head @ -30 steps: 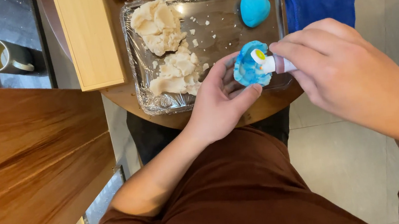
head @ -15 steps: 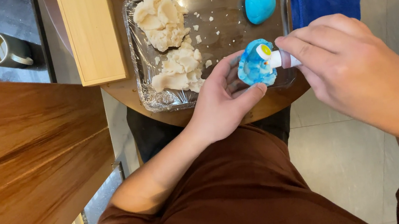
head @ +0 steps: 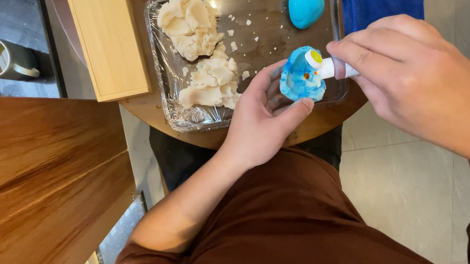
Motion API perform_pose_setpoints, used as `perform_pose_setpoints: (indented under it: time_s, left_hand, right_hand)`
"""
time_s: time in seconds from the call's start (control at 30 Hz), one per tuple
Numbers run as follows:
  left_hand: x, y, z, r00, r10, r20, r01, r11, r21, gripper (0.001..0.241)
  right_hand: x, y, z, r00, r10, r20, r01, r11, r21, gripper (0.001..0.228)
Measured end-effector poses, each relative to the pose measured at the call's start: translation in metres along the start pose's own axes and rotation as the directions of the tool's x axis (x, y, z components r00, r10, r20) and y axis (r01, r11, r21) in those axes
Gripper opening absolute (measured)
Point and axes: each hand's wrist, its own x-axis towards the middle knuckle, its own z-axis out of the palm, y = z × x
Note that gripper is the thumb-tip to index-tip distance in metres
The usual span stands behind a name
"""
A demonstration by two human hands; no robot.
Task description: A person is kneading a small piece of dough and adding blue food coloring to it, then mixing it until the color is uniform.
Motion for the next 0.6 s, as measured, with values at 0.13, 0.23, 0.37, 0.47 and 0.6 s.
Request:
perform_pose_setpoints:
  time_s: [0.13, 0.23, 0.37, 0.47, 0.6]
  left_hand:
    - [0.0025, -0.0083, -0.0004, 1.000, 0.024, -0.003, -0.024, 0.999, -0.034, 0.059]
    - [-0.0002, 0.0008, -0.0003, 1.000, -0.002, -0.006, 0.003, 1.000, 0.017, 0.061]
    - [-0.0003, -0.0009, -0.0004, 1.000, 0.004, -0.010, -0.004, 1.000, 0.003, 0.060]
    - [-0.0003, -0.0009, -0.0001, 1.000, 0.008, -0.011, -0.008, 1.000, -0.003, 0.060]
    - [-0.0003, 0.0008, 0.0001, 1.000, -0.015, -0.013, 0.015, 1.000, 0.012, 0.062]
  right_hand:
    - [-0.0007, 0.0025, 0.0024, 1.000, -0.016, 0.002, 0.016, 0.999, -0.035, 0.036]
    - [-0.0001, 0.0016, 0.0018, 1.000, -0.017, -0.002, 0.017, 0.999, -0.027, 0.036]
    - [0.0012, 0.0005, 0.0001, 1.000, -0.021, -0.008, 0.021, 1.000, -0.022, 0.034]
    - [0.0017, -0.0006, -0.0023, 1.000, -0.012, -0.007, 0.012, 0.999, 0.039, 0.032]
    - [0.0020, -0.0006, -0.0029, 1.000, 0.001, -0.018, 0.000, 0.999, 0.053, 0.033]
